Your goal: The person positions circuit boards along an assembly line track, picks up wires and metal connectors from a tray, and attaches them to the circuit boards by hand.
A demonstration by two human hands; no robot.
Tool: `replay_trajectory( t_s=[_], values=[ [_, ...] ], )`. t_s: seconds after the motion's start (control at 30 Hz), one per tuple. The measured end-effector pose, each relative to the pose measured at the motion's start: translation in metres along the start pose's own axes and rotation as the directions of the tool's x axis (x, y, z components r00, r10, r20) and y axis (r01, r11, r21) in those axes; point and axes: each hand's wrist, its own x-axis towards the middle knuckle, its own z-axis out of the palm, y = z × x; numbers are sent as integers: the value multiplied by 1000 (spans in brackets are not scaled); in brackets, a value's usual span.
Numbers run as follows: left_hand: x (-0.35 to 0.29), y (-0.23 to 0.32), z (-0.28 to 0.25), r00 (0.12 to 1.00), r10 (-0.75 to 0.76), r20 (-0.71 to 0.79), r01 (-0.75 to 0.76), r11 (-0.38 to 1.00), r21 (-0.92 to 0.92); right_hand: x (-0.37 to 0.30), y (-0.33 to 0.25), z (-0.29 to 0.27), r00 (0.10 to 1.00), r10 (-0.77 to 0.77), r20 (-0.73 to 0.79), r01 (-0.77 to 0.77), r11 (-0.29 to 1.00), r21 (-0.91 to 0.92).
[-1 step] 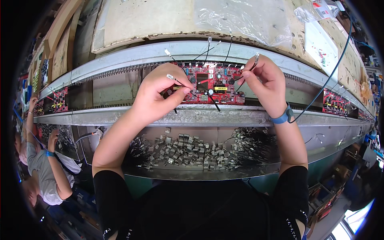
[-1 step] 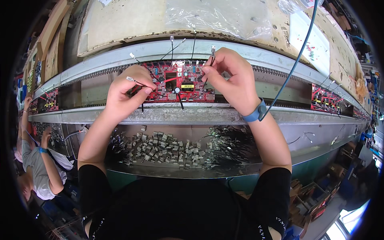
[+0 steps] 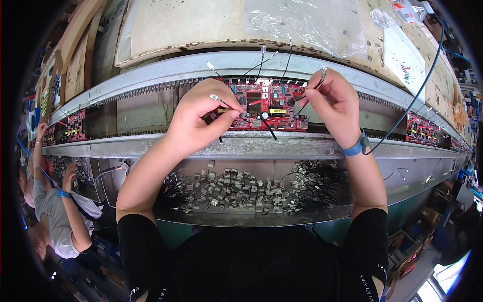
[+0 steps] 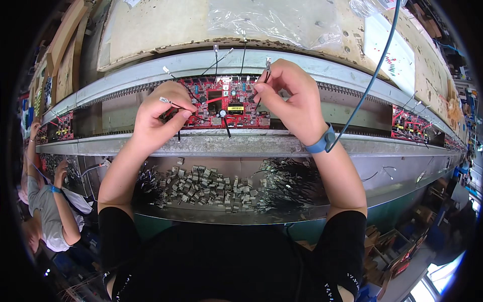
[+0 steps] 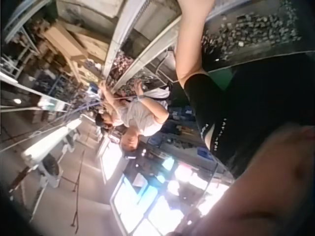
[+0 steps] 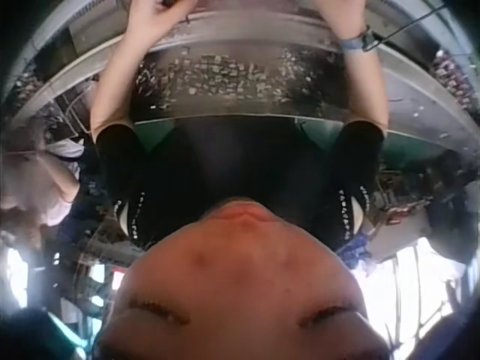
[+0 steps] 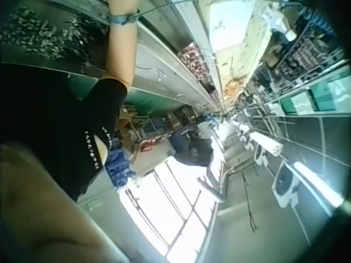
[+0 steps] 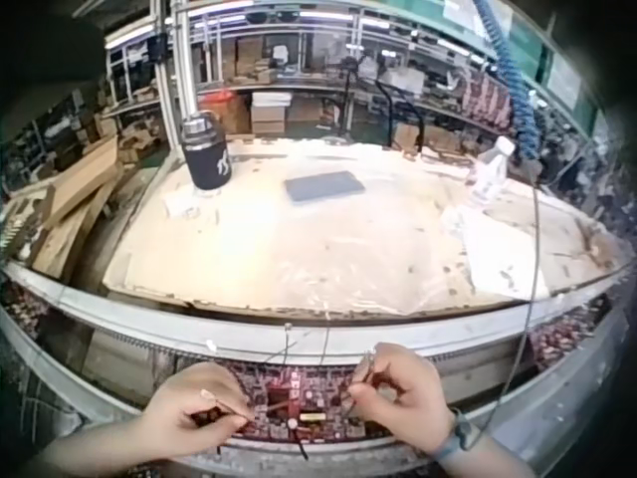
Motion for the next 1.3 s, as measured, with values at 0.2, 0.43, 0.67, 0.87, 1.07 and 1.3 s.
replay_trajectory(
  t_s=[0.2, 0.43, 0.67, 0.87, 1.07, 1.3],
  values=[
    [-1, -1, 2, 1000, -27, -9, 27, 999, 28, 0, -4, -8, 990, -7, 138, 29, 988, -153],
    [-1, -1, 4, 1000, -9, 0, 9, 996, 94, -1, 0, -7, 991, -48, 126, 73, 978, -198],
    [0, -2, 4, 1000, -5, 6, 4, 994, 109, 1, -5, -4, 988, -104, 115, 133, 946, -294],
    [0, -1, 5, 1000, -19, 16, 16, 989, 150, 2, -5, -3, 981, -144, 128, 179, 924, -339],
    [0, -1, 5, 999, -46, 27, 41, 984, 171, 2, -5, -1, 979, -155, 131, 192, 916, -353],
    [0, 0, 5, 998, -57, 24, 52, 983, 178, 2, -5, 0, 973, -182, 141, 222, 901, -373]
  ],
)
